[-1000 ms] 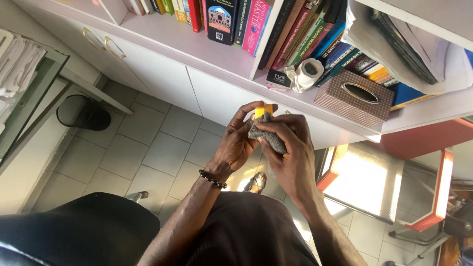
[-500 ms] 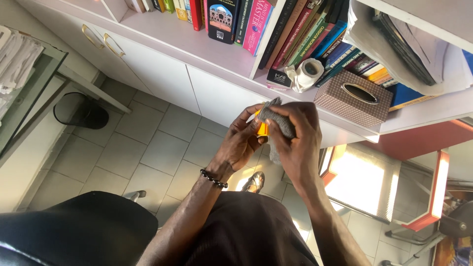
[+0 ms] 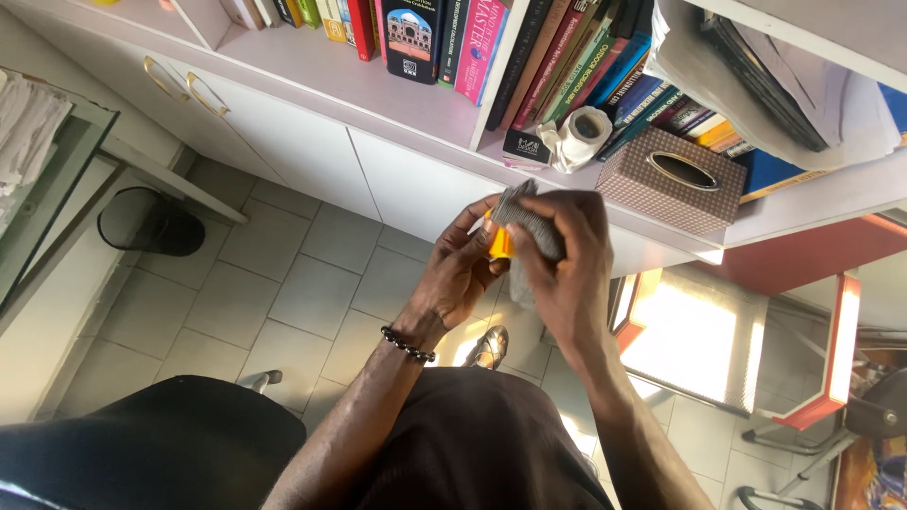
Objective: The recorder uses a grey cloth to wipe down various small items including a measuring tape, a floppy disk, and some cards in a home office setting.
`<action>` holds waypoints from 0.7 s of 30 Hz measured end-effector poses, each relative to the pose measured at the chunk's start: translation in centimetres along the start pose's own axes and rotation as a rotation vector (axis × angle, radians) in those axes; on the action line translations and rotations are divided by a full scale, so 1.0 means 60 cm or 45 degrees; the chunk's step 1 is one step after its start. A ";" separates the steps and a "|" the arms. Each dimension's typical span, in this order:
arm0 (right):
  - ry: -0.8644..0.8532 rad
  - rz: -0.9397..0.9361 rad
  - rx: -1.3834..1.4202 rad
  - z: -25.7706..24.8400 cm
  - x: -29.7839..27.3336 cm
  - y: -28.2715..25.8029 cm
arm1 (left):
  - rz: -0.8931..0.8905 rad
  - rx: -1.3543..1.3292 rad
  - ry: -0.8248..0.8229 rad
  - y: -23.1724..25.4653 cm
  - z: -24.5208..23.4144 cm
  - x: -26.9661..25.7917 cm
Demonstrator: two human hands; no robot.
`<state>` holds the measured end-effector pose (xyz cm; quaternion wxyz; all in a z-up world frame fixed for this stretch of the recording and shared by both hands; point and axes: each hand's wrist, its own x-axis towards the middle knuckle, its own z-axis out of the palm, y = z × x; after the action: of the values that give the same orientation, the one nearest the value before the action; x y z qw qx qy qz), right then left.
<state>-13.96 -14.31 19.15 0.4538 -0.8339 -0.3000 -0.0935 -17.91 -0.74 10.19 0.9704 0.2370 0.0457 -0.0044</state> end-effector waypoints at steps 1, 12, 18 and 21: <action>-0.002 -0.001 0.000 0.001 -0.012 0.005 | 0.002 -0.001 0.001 0.005 0.007 0.000; -0.033 0.161 0.084 -0.034 0.007 0.005 | -0.039 0.127 -0.087 -0.004 -0.020 0.004; -0.282 0.097 0.201 -0.043 -0.015 0.013 | -0.016 0.018 0.007 0.004 -0.017 0.005; -0.177 0.025 0.061 -0.044 -0.016 -0.029 | -0.098 -0.024 0.114 0.002 -0.006 0.004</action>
<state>-15.44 -16.15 21.47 0.4524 -0.8303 -0.3247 -0.0236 -17.70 -0.50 9.92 0.9687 0.2258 0.0982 -0.0307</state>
